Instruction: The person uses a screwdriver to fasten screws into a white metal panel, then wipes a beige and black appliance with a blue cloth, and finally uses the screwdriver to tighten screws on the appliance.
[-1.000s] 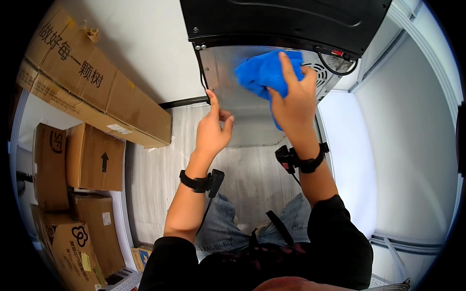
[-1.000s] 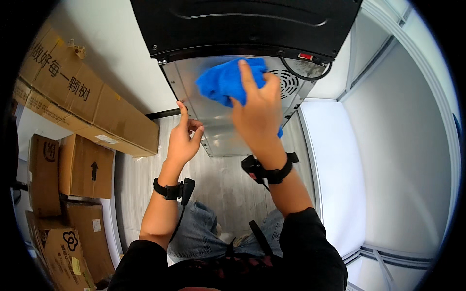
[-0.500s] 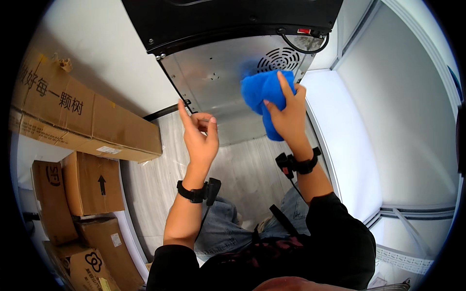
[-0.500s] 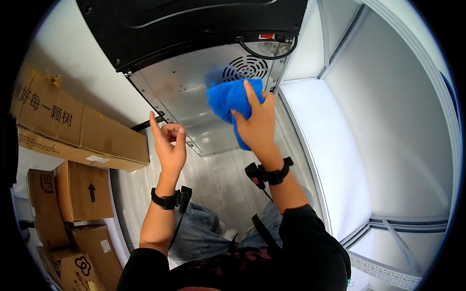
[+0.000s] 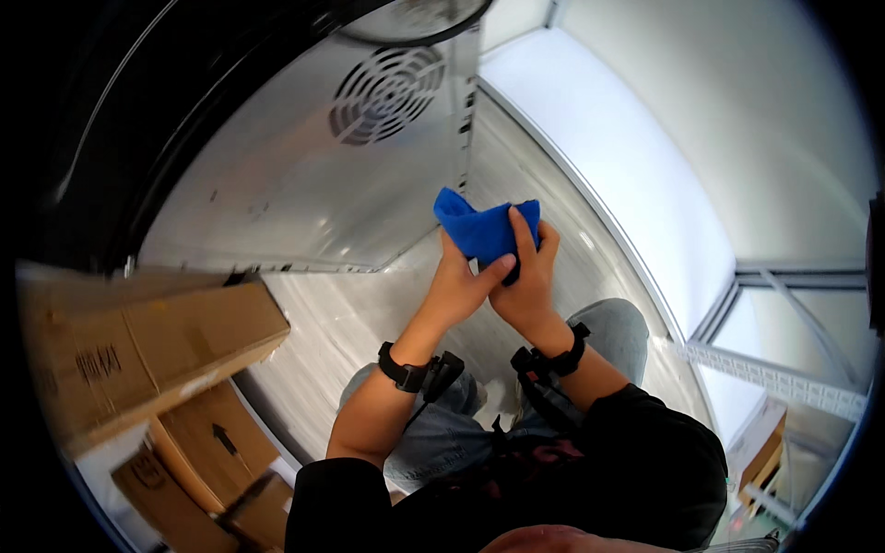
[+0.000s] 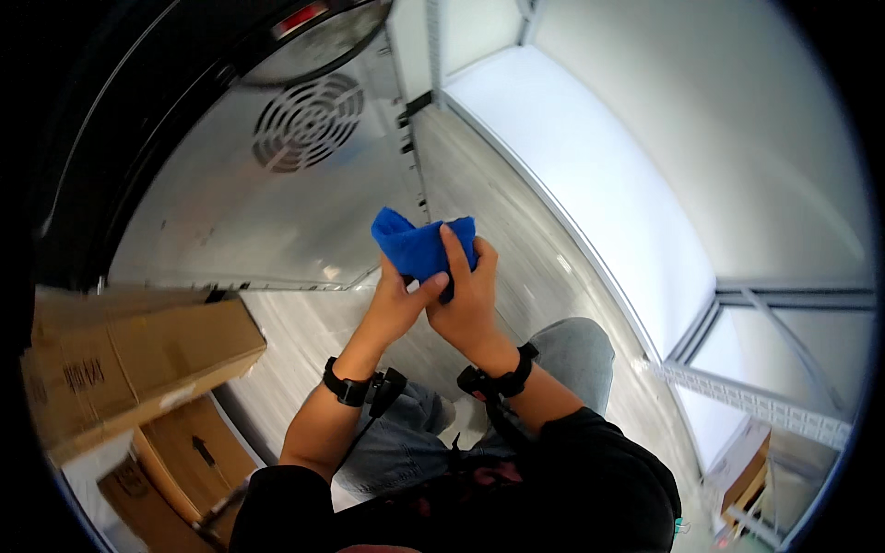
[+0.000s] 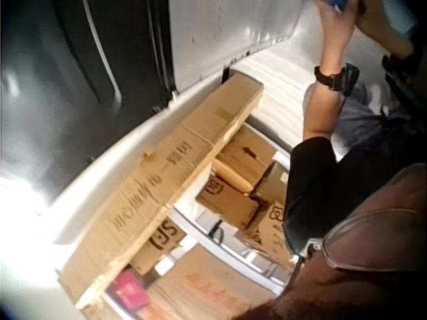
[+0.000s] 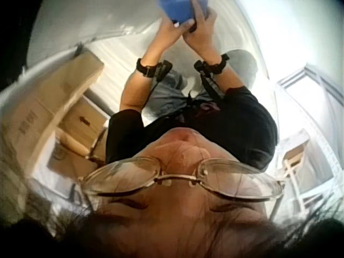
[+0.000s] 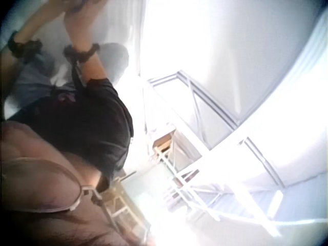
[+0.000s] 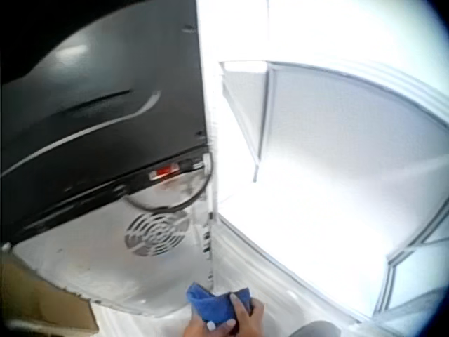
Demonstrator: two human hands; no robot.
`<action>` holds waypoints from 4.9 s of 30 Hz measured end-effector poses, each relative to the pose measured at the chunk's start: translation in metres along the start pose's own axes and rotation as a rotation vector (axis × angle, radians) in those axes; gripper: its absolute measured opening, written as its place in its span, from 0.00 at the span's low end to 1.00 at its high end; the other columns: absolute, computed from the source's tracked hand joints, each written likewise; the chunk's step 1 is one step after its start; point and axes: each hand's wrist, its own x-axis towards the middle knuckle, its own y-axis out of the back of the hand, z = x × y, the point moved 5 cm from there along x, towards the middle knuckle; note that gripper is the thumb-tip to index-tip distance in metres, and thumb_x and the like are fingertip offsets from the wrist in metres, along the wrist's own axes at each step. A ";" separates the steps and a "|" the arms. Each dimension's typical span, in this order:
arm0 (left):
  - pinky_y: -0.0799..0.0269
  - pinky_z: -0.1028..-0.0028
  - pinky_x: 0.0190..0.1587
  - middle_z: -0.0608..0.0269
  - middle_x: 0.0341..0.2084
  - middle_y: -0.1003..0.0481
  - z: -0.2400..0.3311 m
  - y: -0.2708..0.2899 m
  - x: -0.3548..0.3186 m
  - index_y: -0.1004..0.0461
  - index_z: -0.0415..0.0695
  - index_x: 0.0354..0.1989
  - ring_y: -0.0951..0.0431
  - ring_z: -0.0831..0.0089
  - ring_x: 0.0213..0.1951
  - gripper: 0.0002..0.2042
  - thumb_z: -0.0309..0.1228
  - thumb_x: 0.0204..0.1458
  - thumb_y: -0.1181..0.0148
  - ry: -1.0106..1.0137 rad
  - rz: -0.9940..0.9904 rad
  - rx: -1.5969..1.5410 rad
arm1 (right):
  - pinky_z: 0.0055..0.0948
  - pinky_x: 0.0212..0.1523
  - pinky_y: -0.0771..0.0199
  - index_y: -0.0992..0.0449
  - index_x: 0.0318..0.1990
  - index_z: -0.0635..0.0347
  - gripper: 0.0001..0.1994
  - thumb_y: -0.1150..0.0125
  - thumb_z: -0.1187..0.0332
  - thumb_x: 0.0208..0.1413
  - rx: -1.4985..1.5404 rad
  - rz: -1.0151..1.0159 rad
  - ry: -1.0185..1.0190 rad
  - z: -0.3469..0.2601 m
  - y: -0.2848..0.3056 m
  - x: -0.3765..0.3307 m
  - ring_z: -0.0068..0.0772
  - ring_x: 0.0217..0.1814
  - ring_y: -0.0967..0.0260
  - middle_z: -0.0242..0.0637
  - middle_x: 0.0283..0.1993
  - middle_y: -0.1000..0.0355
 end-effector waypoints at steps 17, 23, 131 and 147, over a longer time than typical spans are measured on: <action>0.34 0.65 0.57 0.54 0.54 0.37 0.282 -0.117 -0.012 0.56 0.39 0.65 0.35 0.64 0.57 0.48 0.29 0.38 0.26 0.291 -0.220 -0.136 | 0.46 0.49 0.33 0.28 0.55 0.50 0.33 0.34 0.80 0.33 -0.174 0.016 -0.093 -0.177 0.281 0.127 0.55 0.51 0.37 0.53 0.53 0.39; 0.32 0.65 0.56 0.53 0.54 0.35 0.455 -0.137 -0.055 0.45 0.37 0.61 0.33 0.62 0.57 0.36 0.25 0.43 0.31 0.284 -0.303 -0.250 | 0.46 0.52 0.33 0.34 0.59 0.56 0.35 0.36 0.78 0.35 -0.101 -0.139 -0.080 -0.309 0.373 0.201 0.58 0.54 0.37 0.55 0.56 0.41; 0.33 0.84 0.25 0.70 0.21 0.27 0.624 0.161 -0.109 0.31 0.47 0.54 0.27 0.84 0.23 0.13 0.31 0.62 0.52 0.060 0.303 -0.654 | 0.18 0.21 0.46 0.37 0.56 0.65 0.20 0.51 0.62 0.61 1.079 -0.449 -0.891 -0.577 0.226 0.208 0.18 0.17 0.47 0.39 0.36 0.29; 0.35 0.85 0.25 0.72 0.21 0.26 0.628 0.163 -0.102 0.30 0.46 0.52 0.28 0.85 0.23 0.13 0.31 0.60 0.49 0.035 0.358 -0.573 | 0.20 0.21 0.48 0.37 0.54 0.66 0.18 0.57 0.62 0.63 1.339 -0.415 -0.955 -0.569 0.220 0.211 0.18 0.14 0.49 0.43 0.37 0.29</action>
